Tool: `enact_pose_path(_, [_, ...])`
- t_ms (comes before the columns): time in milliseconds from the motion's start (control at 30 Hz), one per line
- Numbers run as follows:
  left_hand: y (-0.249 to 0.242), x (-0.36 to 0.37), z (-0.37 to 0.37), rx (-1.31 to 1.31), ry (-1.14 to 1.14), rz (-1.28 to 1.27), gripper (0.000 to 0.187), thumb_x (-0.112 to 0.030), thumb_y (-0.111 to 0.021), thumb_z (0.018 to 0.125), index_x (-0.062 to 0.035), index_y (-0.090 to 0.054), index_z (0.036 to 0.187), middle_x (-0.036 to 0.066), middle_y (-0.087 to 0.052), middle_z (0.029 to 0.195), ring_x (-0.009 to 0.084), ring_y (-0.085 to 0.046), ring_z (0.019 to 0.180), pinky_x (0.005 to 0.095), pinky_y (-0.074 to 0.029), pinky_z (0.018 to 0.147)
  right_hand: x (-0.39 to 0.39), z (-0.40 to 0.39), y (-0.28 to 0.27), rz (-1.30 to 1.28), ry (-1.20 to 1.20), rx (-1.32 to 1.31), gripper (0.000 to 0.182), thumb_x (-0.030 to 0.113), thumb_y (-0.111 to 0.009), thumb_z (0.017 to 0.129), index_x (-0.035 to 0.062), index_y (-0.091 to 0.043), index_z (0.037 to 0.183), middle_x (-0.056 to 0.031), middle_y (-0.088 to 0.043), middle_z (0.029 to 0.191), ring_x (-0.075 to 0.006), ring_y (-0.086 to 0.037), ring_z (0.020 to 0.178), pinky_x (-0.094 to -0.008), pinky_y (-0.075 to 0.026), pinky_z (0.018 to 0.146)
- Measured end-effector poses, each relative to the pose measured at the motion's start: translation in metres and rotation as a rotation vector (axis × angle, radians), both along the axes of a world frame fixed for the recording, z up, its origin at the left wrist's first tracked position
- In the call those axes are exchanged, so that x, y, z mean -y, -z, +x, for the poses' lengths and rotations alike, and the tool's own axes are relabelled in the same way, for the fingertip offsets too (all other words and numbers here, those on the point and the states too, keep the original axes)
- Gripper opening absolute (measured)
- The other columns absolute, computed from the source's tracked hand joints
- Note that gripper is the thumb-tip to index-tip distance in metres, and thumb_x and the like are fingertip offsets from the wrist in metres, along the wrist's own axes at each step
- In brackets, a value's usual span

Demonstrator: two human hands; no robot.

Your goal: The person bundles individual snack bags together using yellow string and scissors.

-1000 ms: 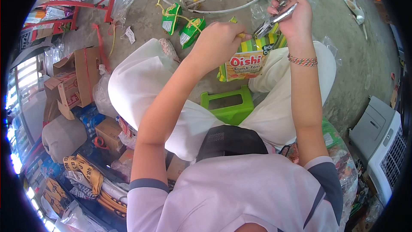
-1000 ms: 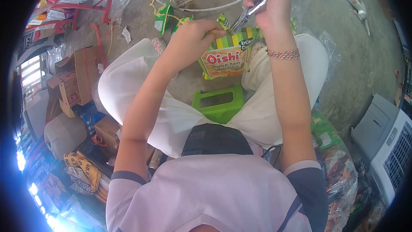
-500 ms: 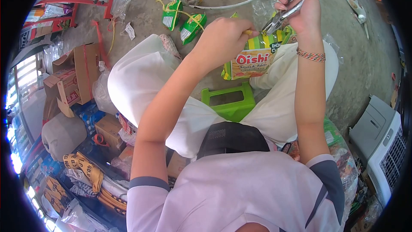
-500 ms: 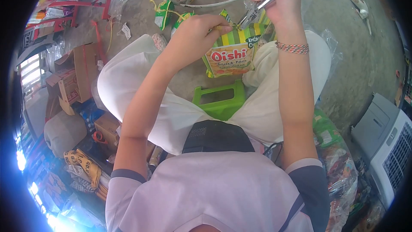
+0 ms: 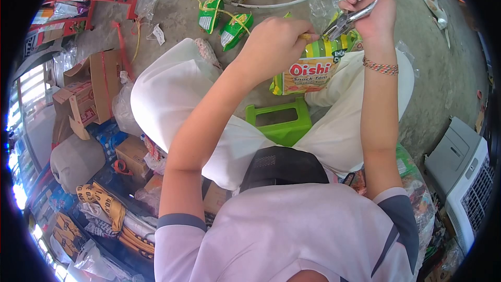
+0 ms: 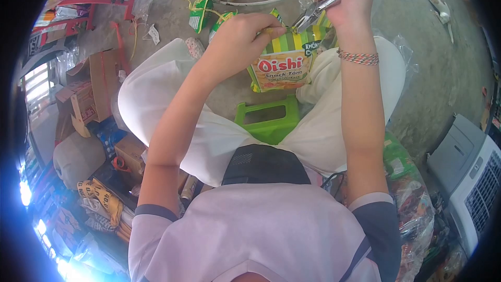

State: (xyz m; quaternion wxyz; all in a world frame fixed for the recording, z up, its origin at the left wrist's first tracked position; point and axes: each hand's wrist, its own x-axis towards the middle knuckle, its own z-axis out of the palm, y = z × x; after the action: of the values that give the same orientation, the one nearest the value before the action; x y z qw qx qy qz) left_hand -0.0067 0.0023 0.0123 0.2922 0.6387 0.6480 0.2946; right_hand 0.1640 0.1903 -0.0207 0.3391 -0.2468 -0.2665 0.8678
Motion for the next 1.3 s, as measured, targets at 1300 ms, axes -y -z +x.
enact_pose_path(1300, [0.005,-0.002,-0.015,0.222,-0.273,-0.261,0.028,-0.023,-0.063,0.091,0.0005,-0.064,0.106,0.012,-0.067,0.085,0.017,-0.061,0.079,0.0307,-0.048,0.076,0.047,-0.022,-0.013,1.06,-0.267,0.833,0.04,0.029,-0.065,0.093,0.0087,-0.062,0.127,0.0003,-0.064,0.112,-0.0073,-0.055,0.092,-0.025,-0.047,0.077])
